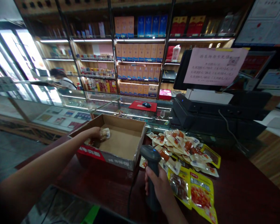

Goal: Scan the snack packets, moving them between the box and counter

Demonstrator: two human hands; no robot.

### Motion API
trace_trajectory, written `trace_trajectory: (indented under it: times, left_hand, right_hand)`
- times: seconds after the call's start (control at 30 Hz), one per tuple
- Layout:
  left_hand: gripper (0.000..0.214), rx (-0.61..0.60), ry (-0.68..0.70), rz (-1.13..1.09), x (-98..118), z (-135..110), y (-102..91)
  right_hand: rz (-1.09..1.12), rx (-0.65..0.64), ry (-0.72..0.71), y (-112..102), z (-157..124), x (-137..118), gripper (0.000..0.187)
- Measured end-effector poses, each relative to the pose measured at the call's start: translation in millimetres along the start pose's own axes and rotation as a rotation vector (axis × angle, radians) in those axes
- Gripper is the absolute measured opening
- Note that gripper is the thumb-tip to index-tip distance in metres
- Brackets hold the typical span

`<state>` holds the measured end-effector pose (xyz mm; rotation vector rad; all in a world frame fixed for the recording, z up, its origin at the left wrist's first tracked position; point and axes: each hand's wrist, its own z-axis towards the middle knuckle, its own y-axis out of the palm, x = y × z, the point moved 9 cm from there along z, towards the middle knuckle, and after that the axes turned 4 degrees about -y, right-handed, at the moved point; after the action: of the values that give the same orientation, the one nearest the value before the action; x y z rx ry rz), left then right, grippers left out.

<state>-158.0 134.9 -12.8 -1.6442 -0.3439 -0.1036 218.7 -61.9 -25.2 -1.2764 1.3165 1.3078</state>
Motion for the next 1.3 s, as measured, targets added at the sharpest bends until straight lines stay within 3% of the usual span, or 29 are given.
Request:
trace_trajectory:
  times: [0.1,0.17,0.2,0.3,0.37,0.43,0.53,0.6,0.97,1.3]
  left_hand:
    - [0.026,0.111,-0.026,-0.078,15,-7,-20.4]
    - [0.032,0.141,0.012,-0.339,38,-22,-30.1]
    - [0.033,0.092,0.049,-0.538,54,-31,-28.4]
    - [0.039,-0.121,0.226,-1.040,112,-65,-12.2]
    - [0.043,-0.178,0.290,-1.200,138,-84,2.5]
    - [0.042,-0.209,0.286,-1.276,150,-94,22.0]
    - [0.038,-0.236,0.211,-1.275,151,-96,47.9]
    - [0.037,-0.245,0.191,-1.270,148,-94,54.4]
    - [0.037,-0.293,0.238,-1.250,151,-97,51.6]
    - [0.028,-0.235,0.272,-1.170,152,-97,46.9]
  right_hand:
    - [-0.021,0.008,0.003,-3,0,-1,0.038]
    - [-0.020,0.013,0.007,-3,0,-2,0.038]
    - [-0.015,0.014,0.010,-3,1,-3,0.038]
    - [0.003,0.016,0.018,-1,2,-6,0.038]
    - [0.018,0.023,0.013,1,2,-11,0.038]
    - [0.036,0.030,0.001,2,3,-16,0.039]
    - [0.060,0.035,-0.031,4,4,-24,0.040]
    - [0.052,0.043,-0.040,5,4,-29,0.038]
    - [0.072,0.032,-0.068,16,8,-36,0.040]
    - [0.099,0.031,-0.099,18,7,-37,0.038]
